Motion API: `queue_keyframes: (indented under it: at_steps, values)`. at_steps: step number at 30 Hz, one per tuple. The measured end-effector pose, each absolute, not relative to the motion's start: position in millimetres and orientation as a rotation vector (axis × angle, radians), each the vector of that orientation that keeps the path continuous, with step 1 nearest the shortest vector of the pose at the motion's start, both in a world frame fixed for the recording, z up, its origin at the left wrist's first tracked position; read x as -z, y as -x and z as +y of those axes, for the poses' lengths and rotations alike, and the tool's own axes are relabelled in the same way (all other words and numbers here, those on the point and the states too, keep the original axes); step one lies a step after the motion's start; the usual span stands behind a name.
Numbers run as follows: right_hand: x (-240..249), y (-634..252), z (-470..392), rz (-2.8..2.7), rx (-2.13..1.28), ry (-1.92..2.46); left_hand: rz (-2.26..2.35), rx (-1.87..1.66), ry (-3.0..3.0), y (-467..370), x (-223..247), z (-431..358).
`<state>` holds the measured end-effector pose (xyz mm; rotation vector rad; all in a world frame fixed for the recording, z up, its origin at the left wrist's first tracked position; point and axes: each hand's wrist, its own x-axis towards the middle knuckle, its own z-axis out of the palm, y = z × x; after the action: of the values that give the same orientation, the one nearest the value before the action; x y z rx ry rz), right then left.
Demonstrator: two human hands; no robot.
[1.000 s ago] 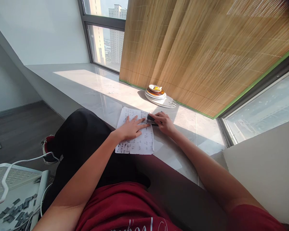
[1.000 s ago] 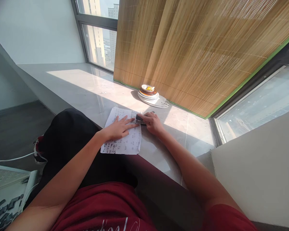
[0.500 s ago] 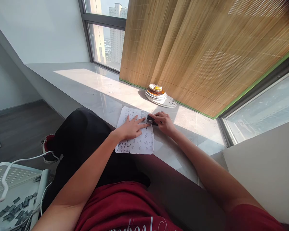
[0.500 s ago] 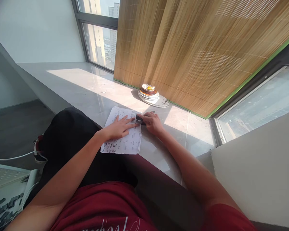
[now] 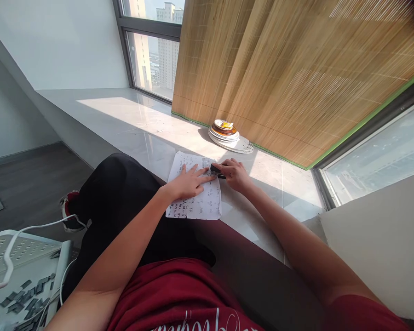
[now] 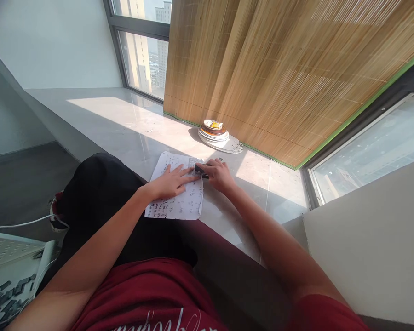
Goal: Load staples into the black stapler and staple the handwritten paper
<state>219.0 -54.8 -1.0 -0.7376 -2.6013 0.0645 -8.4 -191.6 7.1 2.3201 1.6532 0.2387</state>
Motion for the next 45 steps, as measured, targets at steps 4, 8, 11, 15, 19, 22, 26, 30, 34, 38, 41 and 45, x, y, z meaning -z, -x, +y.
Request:
queue_keyframes:
  at_steps: [4, 8, 11, 15, 19, 22, 26, 30, 34, 38, 41, 45]
  values:
    - [-2.4, -217.9, -57.4, -2.638, -0.047, 0.761, 1.633, -0.250, -2.318, 10.5, -2.6, -188.9]
    - [-4.0, -213.9, -61.7, -2.680, 0.039, 0.745, 1.627, -0.250, -2.324, 11.2, -0.7, -188.1]
    - [-1.8, -212.6, -64.3, -2.692, 0.071, 0.709, 1.649, -0.229, -2.331, 10.2, -3.0, -189.7]
    - [3.5, -222.0, -57.2, -2.562, -0.081, 0.628, 1.675, -0.186, -2.346, 9.5, -6.0, -191.4]
    - [3.4, -245.6, -35.0, -2.442, -0.426, 0.554, 1.661, -0.209, -2.360, 9.7, -4.8, -190.6]
    - [-0.8, -262.2, -19.7, -2.398, -0.600, 0.713, 1.659, -0.210, -2.342, 9.0, -3.7, -190.5]
    - [-9.0, -261.6, -16.7, -2.393, -0.626, 1.010, 1.660, -0.283, -2.316, 10.5, -4.6, -193.2]
    - [-18.6, -228.6, -45.4, -2.088, -0.410, 1.168, 1.771, -0.825, -2.269, 25.7, -9.6, -193.9]
    - [-18.9, -182.5, -97.9, -2.173, -0.331, 1.062, 1.961, -1.283, -2.095, 56.4, -7.6, -187.2]
    - [-8.1, -153.9, -132.0, -2.333, -0.325, 0.989, 2.240, -1.338, -1.847, 82.1, 9.5, -178.0]
    - [-7.1, -156.6, -125.8, -2.412, -0.363, 1.069, 2.324, -1.273, -1.746, 88.5, 20.0, -174.3]
    - [-23.5, -188.5, -91.7, -2.574, -0.527, 1.320, 2.360, -1.182, -1.776, 86.5, 22.0, -175.5]
